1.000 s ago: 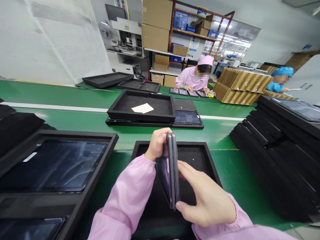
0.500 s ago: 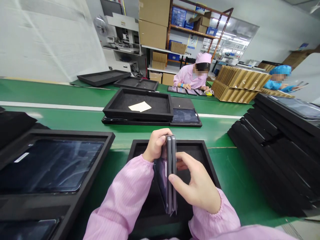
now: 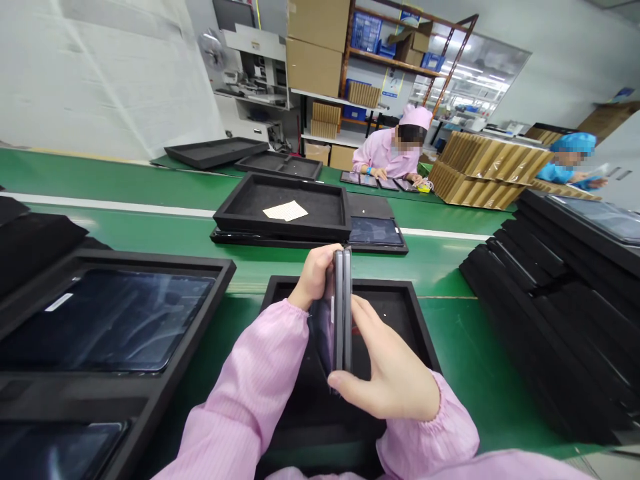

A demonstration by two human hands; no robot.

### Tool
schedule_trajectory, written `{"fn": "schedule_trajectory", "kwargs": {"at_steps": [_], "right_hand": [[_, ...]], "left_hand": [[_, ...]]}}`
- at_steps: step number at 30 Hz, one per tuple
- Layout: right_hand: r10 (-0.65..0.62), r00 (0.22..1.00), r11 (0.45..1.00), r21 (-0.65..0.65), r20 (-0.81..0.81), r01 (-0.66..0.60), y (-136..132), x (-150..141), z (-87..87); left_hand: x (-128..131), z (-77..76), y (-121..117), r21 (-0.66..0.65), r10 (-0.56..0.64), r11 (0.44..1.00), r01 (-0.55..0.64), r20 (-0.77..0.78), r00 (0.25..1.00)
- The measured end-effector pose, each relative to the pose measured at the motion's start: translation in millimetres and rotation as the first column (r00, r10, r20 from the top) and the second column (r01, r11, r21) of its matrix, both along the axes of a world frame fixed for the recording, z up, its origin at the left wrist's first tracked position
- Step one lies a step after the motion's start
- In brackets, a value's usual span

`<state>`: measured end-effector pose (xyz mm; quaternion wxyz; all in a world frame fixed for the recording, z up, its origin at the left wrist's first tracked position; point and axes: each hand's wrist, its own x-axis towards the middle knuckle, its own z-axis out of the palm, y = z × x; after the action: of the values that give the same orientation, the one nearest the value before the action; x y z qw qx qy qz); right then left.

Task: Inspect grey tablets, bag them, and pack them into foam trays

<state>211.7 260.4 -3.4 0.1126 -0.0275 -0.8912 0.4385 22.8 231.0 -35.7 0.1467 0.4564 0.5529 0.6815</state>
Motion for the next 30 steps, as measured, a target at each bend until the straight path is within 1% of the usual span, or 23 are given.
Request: {"fn": "schedule_trajectory", "kwargs": {"at_steps": [6, 11, 18, 24, 30], "right_hand": [[0.070, 0.998, 0.998, -0.006, -0.001, -0.070, 12, 4, -1.1], [0.142, 0.990, 0.989, -0.034, 0.001, -0.142, 17, 3, -0.6], [0.172, 0.985, 0.984, -0.048, 0.002, -0.172, 20, 3, -0.9], [0.182, 0.983, 0.982, -0.057, 0.036, -0.180, 21, 3, -2.4], [0.216, 0.976, 0.971, -0.103, 0.004, -0.214, 23, 4, -6.1]], "left_hand": [[2, -0.2, 9, -0.036, -0.020, 0.999, 0.019, -0.036, 0.999], [1, 0.1, 10, -0.019, -0.028, 0.999, 0.028, -0.035, 0.999], [0, 0.8, 10, 0.019, -0.035, 0.999, 0.036, -0.041, 0.999], [-1, 0.0, 10, 0.022, -0.038, 0.999, 0.039, -0.043, 0.998], [-3, -1.5, 9, 0.012, -0.025, 1.000, 0.025, -0.057, 0.998]]}}
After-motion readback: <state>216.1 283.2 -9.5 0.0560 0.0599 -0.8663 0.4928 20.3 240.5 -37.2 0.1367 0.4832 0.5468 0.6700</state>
